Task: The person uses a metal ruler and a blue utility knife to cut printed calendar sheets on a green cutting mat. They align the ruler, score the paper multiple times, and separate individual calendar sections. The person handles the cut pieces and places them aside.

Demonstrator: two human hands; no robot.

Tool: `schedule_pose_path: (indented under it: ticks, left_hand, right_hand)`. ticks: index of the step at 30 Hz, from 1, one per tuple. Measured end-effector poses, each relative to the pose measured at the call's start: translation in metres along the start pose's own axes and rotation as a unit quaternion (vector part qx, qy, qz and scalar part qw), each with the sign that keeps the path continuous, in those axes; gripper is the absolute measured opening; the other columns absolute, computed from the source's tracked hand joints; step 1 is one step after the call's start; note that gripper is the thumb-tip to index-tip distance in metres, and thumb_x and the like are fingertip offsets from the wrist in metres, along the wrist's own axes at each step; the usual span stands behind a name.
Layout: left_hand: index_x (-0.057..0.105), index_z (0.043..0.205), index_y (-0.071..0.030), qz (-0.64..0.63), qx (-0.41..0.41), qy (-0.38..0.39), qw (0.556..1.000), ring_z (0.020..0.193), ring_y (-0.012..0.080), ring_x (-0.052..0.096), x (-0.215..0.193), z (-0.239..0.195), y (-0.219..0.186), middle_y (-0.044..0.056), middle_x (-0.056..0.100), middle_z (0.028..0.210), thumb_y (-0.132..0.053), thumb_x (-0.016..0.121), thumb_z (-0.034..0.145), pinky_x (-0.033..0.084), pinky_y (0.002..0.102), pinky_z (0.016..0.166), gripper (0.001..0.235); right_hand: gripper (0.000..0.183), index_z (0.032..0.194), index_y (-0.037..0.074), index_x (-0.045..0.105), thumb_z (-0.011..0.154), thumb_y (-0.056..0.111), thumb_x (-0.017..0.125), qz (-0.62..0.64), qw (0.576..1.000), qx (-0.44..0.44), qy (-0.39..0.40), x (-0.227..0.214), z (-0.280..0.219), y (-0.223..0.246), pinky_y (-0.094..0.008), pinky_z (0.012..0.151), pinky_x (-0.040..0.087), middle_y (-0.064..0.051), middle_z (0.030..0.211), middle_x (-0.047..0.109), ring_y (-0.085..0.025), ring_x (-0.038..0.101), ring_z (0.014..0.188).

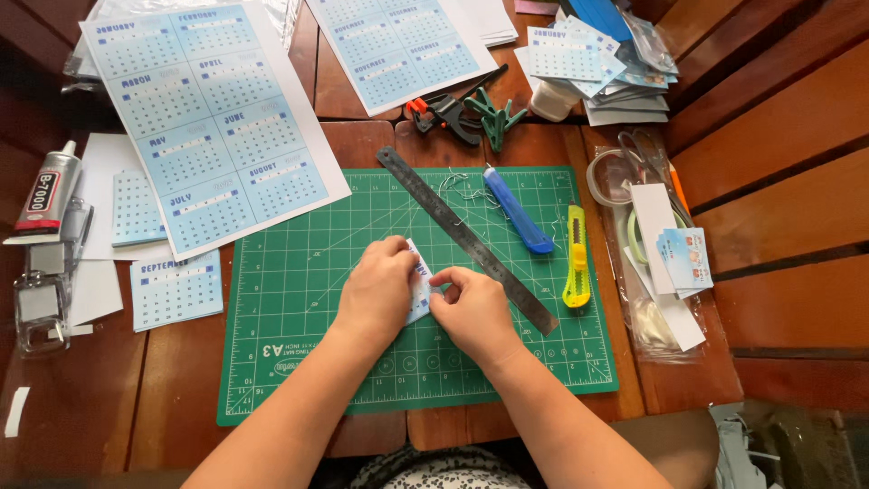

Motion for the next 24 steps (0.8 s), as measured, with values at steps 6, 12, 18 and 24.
schedule_pose_path:
  ticks: [6, 12, 18, 24]
  left_hand:
    - [0.07, 0.123, -0.002, -0.004, 0.029, 0.017, 0.999, 0.125, 0.0353, 0.059, -0.024, -0.01, -0.024, 0.015, 0.063, 0.128, -0.033, 0.085, 0.076, 0.058, 0.045, 0.098, 0.058]
    - [0.069, 0.11, -0.009, -0.004, 0.021, 0.001, 1.0, 0.127, 0.0323, 0.059, -0.017, -0.013, -0.013, 0.008, 0.062, 0.129, -0.04, 0.083, 0.078, 0.057, 0.045, 0.099, 0.046]
    - [0.068, 0.116, -0.006, 0.023, 0.032, -0.003, 0.999, 0.13, 0.0327, 0.057, -0.017, -0.017, -0.021, 0.01, 0.062, 0.129, -0.037, 0.08, 0.082, 0.056, 0.042, 0.1, 0.048]
    - [0.066, 0.124, -0.004, 0.066, 0.025, 0.004, 0.997, 0.131, 0.0317, 0.055, -0.006, -0.019, -0.022, 0.01, 0.059, 0.132, -0.036, 0.078, 0.084, 0.059, 0.041, 0.096, 0.052]
  right_hand:
    - [0.024, 0.103, 0.025, 0.081, 0.079, 0.024, 0.078, -0.067, 0.989, -0.121, -0.061, -0.051, -0.01, 0.013, -0.042, 0.076, 0.056, -0.007, 0.063, 0.067, -0.031, 0.07, 0.075]
    - [0.055, 0.134, 0.021, 0.068, 0.081, 0.03, 0.082, -0.211, 0.966, -0.097, -0.118, -0.109, -0.026, -0.024, -0.052, 0.094, 0.051, -0.016, 0.106, 0.065, -0.04, 0.065, 0.105]
    - [0.036, 0.117, 0.021, 0.074, 0.083, 0.027, 0.081, -0.234, 0.97, -0.046, -0.058, -0.094, -0.014, -0.05, -0.045, 0.092, 0.054, -0.007, 0.091, 0.07, -0.033, 0.07, 0.094]
    - [0.01, 0.099, 0.019, 0.072, 0.09, 0.023, 0.072, -0.221, 0.973, -0.051, -0.044, -0.084, -0.008, -0.062, -0.046, 0.089, 0.054, -0.005, 0.09, 0.067, -0.032, 0.069, 0.093]
Point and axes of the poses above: each hand's wrist, its own z-axis towards the middle knuckle, its own x-axis out of the palm, y = z × x, the point moved 10 cm from there along z, towards the middle knuckle
